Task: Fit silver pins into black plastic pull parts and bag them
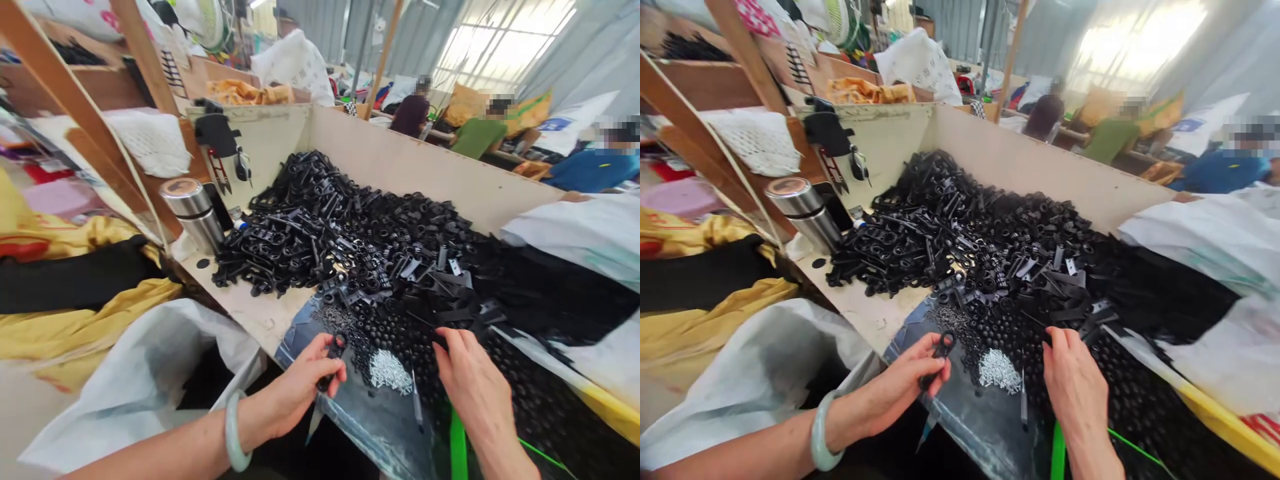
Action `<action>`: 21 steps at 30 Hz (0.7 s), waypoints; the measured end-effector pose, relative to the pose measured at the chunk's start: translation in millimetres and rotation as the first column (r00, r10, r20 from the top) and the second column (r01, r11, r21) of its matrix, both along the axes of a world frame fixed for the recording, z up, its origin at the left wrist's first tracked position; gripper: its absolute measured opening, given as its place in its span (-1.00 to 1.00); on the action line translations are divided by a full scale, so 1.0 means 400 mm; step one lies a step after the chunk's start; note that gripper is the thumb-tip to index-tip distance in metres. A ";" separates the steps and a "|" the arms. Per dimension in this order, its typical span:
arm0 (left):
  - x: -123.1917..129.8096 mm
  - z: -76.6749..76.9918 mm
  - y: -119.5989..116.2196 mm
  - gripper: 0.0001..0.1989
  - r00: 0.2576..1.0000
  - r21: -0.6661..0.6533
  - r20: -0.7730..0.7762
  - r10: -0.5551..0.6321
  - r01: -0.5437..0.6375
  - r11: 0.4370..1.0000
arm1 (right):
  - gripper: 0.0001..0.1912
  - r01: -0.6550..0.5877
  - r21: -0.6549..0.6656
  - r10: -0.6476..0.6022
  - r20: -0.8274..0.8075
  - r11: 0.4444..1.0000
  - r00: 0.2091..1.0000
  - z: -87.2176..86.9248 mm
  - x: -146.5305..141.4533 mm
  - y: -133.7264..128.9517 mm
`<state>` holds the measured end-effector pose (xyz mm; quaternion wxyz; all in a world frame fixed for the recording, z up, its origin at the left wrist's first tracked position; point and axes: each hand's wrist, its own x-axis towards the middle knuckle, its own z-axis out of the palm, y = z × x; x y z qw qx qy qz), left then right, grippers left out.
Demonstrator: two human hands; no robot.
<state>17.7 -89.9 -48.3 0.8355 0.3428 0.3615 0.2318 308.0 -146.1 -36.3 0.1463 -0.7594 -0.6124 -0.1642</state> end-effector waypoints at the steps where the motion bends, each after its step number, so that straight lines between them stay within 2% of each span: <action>1: -0.005 0.004 0.000 -0.73 0.999 -0.032 0.041 0.006 -0.005 0.999 | -0.60 0.011 0.043 -0.011 0.001 0.999 1.000 0.012 -0.008 -0.004; 4: -0.016 0.018 -0.004 -0.71 0.995 -0.071 0.090 0.043 -0.036 0.997 | -0.54 0.039 0.243 0.000 -0.157 0.969 0.988 0.043 -0.077 -0.034; 6: -0.017 0.026 -0.009 -0.67 0.994 -0.057 0.087 0.065 -0.060 0.997 | -0.69 0.008 0.372 0.133 -0.351 0.928 0.927 0.040 -0.157 -0.061; 8: -0.013 0.031 -0.016 -0.62 0.992 -0.057 0.090 0.087 -0.083 0.995 | -0.80 -0.002 0.445 0.265 -0.530 0.896 0.806 0.009 -0.244 -0.084; 9: -0.009 0.033 -0.019 -0.60 0.990 -0.068 0.100 0.098 -0.092 0.993 | -0.83 -0.106 0.476 0.383 -0.534 0.873 0.754 -0.014 -0.285 -0.091; 10: -0.005 0.033 -0.023 -0.59 0.987 -0.084 0.116 0.107 -0.098 0.992 | -0.84 -0.144 0.511 0.437 -0.518 0.847 0.735 -0.039 -0.322 -0.096; 12: 0.000 0.032 -0.031 -0.62 0.979 -0.121 0.159 0.130 -0.111 0.986 | -0.84 -0.160 0.535 0.445 -0.462 0.830 0.767 -0.083 -0.380 -0.096; 15: 0.004 0.022 -0.046 -0.73 0.964 -0.172 0.203 0.174 -0.140 0.975 | -0.86 -0.108 0.560 0.357 -0.357 0.821 0.863 -0.120 -0.435 -0.083; 18: 0.006 0.014 -0.060 -0.82 0.959 -0.166 0.186 0.213 -0.183 0.969 | -0.94 -0.071 0.552 0.280 -0.304 0.831 0.910 -0.127 -0.461 -0.073; 21: 0.007 0.016 -0.068 -0.79 0.950 -0.172 0.185 0.251 -0.220 0.960 | -0.93 -0.133 0.477 0.311 -0.318 0.869 0.896 -0.126 -0.467 -0.078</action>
